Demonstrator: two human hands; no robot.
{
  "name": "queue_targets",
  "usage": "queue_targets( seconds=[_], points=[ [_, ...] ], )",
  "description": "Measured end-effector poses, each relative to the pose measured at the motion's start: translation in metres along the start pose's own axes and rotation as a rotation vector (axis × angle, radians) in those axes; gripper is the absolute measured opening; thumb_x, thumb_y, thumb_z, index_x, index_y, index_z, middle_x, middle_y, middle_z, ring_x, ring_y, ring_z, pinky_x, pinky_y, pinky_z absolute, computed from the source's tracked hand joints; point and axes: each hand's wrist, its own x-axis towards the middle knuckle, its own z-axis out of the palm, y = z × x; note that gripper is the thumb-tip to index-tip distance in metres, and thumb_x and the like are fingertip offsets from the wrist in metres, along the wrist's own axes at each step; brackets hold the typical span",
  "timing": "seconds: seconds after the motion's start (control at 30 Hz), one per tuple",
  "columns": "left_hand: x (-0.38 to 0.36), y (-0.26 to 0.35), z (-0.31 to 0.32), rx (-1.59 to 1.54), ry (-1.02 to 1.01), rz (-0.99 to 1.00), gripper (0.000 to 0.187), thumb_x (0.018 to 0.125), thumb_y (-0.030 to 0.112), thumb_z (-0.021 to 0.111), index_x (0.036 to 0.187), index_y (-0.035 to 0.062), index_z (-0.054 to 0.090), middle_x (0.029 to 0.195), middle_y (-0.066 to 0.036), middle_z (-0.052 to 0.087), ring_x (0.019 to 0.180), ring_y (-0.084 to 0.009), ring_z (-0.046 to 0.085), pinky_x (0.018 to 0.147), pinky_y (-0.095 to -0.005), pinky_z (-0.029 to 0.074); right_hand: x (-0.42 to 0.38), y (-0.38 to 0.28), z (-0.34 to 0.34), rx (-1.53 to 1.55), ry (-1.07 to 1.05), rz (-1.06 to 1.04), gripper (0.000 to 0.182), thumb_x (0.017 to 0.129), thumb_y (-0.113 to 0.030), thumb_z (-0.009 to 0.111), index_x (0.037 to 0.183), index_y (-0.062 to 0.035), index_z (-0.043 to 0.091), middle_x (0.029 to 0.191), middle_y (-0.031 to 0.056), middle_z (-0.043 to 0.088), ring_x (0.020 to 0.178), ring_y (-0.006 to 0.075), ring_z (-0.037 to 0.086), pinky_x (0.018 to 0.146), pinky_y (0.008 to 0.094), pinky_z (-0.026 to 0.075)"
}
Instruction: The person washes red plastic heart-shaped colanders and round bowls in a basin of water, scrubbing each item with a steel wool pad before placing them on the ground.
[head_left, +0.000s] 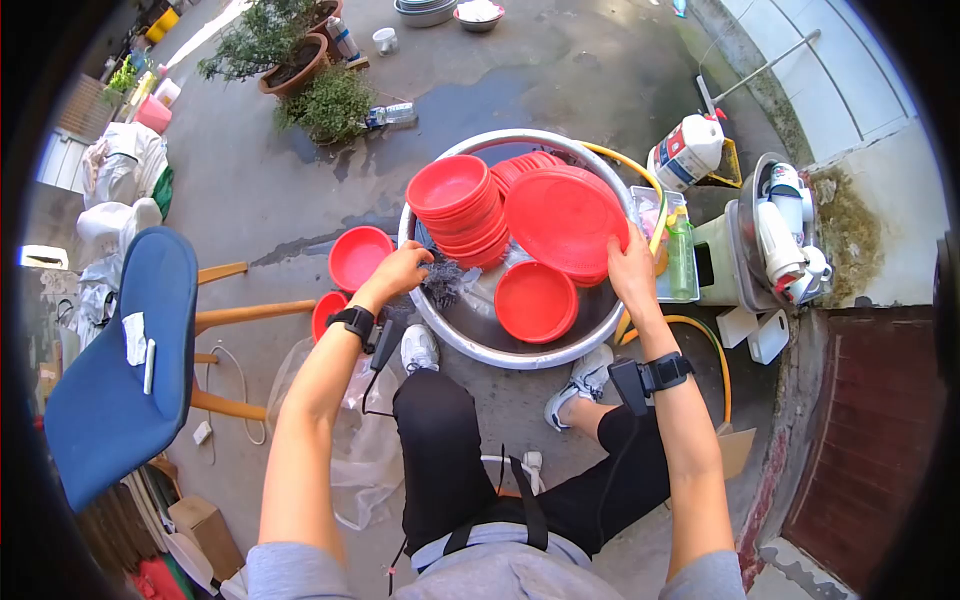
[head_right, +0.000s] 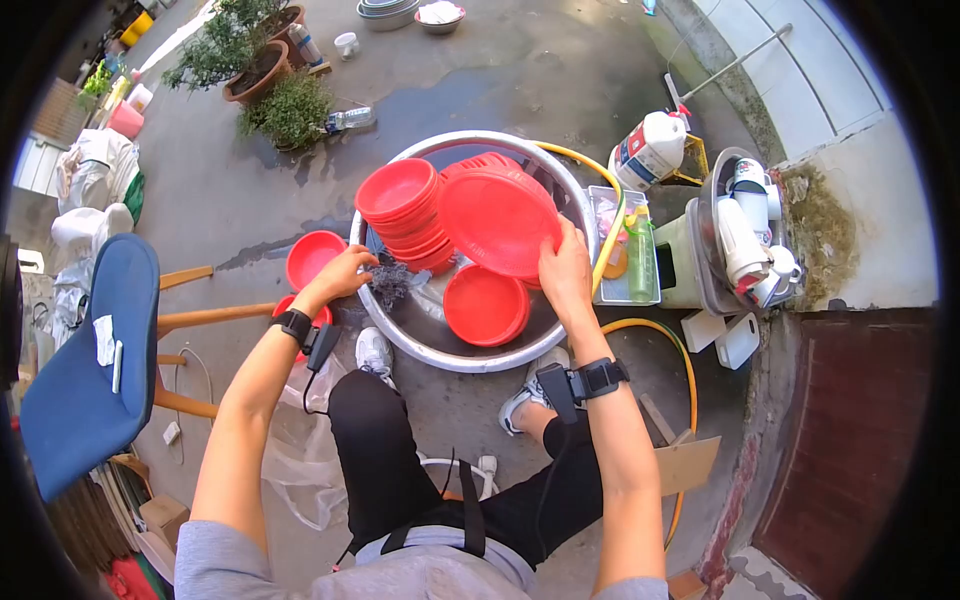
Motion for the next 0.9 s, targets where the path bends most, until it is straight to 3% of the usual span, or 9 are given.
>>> queue_targets(
  seconds=[0.1,0.17,0.27,0.4,0.47,0.5,0.7,0.83,0.9],
  points=[
    [-0.024,0.053,-0.062,-0.058,0.124,0.060,0.030,0.083,0.016,0.062,0.111,0.0055,0.064,0.114,-0.018,0.059,0.108,-0.0340,0.058,0.093,-0.0389,0.046,-0.016,-0.009,-0.008,-0.012,0.013,-0.044,0.040,0.089,-0.015,0.054,0.127,-0.0013,0.051,0.119,0.0235,0.057,0.112,0.0391,0.055,0.096,0.0417,0.043],
    [-0.049,0.100,-0.101,-0.032,0.191,0.065,0.030,0.086,0.018,0.063,0.114,0.0070,0.063,0.113,-0.015,0.062,0.100,-0.0292,0.061,0.089,-0.0371,0.048,-0.028,-0.013,-0.008,0.027,-0.015,0.009,0.040,0.089,-0.015,0.054,0.127,-0.0030,0.052,0.121,0.0234,0.056,0.113,0.0390,0.054,0.095,0.0427,0.044],
    [-0.085,0.143,-0.144,-0.336,0.119,-0.011,0.033,0.092,0.020,0.061,0.119,0.0016,0.061,0.109,-0.008,0.066,0.093,-0.0171,0.063,0.084,-0.0305,0.049,-0.047,-0.021,-0.010,-0.030,-0.001,0.005,0.043,0.088,-0.013,0.054,0.129,-0.0053,0.049,0.121,0.0236,0.055,0.112,0.0393,0.054,0.095,0.0445,0.044],
    [-0.133,0.204,-0.191,-0.538,-0.025,-0.180,0.039,0.095,0.028,0.056,0.126,0.0053,0.055,0.122,-0.007,0.059,0.106,-0.0156,0.059,0.086,-0.0309,0.050,-0.067,-0.031,-0.018,-0.063,-0.017,0.010,0.048,0.085,-0.012,0.054,0.132,-0.0055,0.045,0.120,0.0255,0.055,0.112,0.0416,0.054,0.095,0.0461,0.043],
    [-0.143,0.224,-0.195,-0.697,-0.043,-0.163,0.040,0.095,0.029,0.057,0.127,0.0053,0.054,0.122,-0.007,0.059,0.105,-0.0163,0.060,0.086,-0.0314,0.050,-0.074,-0.024,-0.014,-0.073,-0.021,0.029,0.049,0.085,-0.011,0.054,0.132,-0.0056,0.045,0.120,0.0263,0.054,0.111,0.0424,0.054,0.095,0.0465,0.043],
    [-0.146,0.234,-0.194,-0.858,-0.065,-0.147,0.041,0.094,0.029,0.058,0.127,0.0053,0.054,0.122,-0.007,0.059,0.105,-0.0171,0.060,0.086,-0.0320,0.051,-0.077,-0.020,-0.008,-0.082,-0.005,0.013,0.053,0.084,-0.011,0.054,0.135,-0.0064,0.041,0.120,0.0267,0.054,0.109,0.0431,0.055,0.094,0.0473,0.044],
    [-0.120,0.265,-0.121,-1.100,-0.038,-0.082,0.039,0.095,0.025,0.057,0.128,0.0052,0.051,0.121,-0.008,0.058,0.103,-0.0185,0.061,0.086,-0.0337,0.053,-0.106,-0.015,0.019,-0.119,-0.029,0.085,0.071,0.083,-0.012,0.055,0.147,-0.0150,0.024,0.120,0.0262,0.052,0.099,0.0443,0.059,0.087,0.0504,0.047],
    [-0.078,0.230,-0.048,-1.247,-0.005,-0.194,0.036,0.095,0.021,0.055,0.128,0.0065,0.051,0.123,-0.009,0.055,0.110,-0.0220,0.057,0.089,-0.0361,0.051,-0.121,0.009,0.050,-0.188,-0.079,0.144,0.073,0.083,-0.014,0.057,0.148,-0.0184,0.025,0.116,0.0262,0.054,0.097,0.0430,0.060,0.085,0.0499,0.048],
    [-0.059,0.192,0.001,-1.264,0.106,-0.355,0.035,0.095,0.019,0.054,0.128,0.0069,0.052,0.121,-0.008,0.056,0.106,-0.0204,0.057,0.087,-0.0341,0.051,-0.126,0.022,0.074,-0.228,-0.201,0.227,0.074,0.083,-0.015,0.058,0.148,-0.0175,0.024,0.114,0.0259,0.054,0.097,0.0429,0.061,0.085,0.0492,0.048]
  ],
)
